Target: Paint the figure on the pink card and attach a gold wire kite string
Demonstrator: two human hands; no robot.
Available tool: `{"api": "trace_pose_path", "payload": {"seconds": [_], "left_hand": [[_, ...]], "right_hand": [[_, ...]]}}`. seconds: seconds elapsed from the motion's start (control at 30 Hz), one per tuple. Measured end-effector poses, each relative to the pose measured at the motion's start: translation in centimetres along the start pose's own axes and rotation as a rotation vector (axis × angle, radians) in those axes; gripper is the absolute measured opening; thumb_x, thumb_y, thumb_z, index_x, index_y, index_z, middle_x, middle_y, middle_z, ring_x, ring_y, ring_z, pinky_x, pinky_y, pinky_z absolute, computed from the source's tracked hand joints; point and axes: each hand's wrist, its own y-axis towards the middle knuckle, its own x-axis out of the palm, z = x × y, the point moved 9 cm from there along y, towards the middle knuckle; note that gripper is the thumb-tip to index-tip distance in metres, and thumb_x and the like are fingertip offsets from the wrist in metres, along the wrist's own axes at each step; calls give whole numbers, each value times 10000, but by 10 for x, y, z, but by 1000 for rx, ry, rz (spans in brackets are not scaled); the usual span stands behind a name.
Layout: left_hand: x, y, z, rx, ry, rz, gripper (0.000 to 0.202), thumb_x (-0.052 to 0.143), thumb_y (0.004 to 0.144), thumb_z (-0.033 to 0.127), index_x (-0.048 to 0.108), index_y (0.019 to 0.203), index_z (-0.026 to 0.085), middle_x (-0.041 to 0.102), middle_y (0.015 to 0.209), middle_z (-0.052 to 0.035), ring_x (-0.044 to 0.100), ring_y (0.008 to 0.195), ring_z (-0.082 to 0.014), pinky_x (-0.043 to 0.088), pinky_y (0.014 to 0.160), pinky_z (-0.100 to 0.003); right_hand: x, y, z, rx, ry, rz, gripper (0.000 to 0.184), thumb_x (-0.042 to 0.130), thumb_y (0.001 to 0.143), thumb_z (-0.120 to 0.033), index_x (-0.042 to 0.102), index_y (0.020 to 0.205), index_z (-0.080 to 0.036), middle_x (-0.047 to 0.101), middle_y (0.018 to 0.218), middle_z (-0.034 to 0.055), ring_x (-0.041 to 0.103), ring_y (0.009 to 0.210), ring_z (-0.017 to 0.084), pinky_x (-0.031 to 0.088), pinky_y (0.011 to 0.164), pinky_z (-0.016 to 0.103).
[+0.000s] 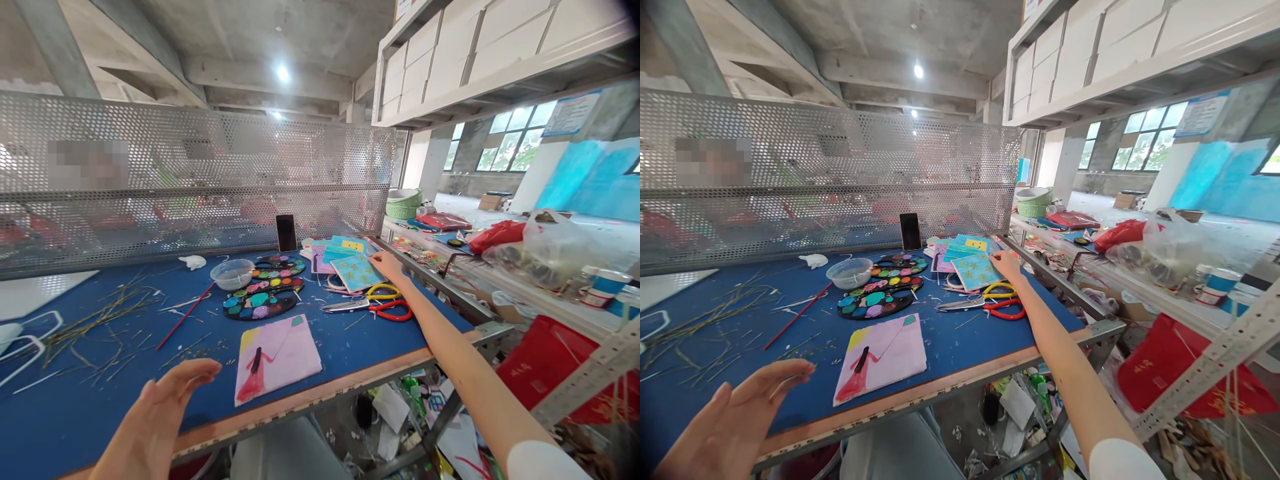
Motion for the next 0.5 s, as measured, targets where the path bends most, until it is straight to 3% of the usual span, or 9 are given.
{"api": "trace_pose_path", "payload": {"seconds": [0.2,0.5], "left_hand": [[2,1,-3,-25,-6,-19,479,533,843,629,764,942,221,718,1160,-31,463,1319,-336,210,1232,-417],[8,0,0,-14,78,24,553,587,734,710,773,856,204,736,1077,-84,506,1265,-381,298,1201,-493]], "right_hand": [[4,1,4,39,-7,-60,314,561,970,-444,682,940,-156,708,911,43,658,787,148,550,742,319],[4,-1,0,35,-37,-57,277,565,978,-411,670,958,-156,692,937,37,658,823,145,564,772,329]]}}
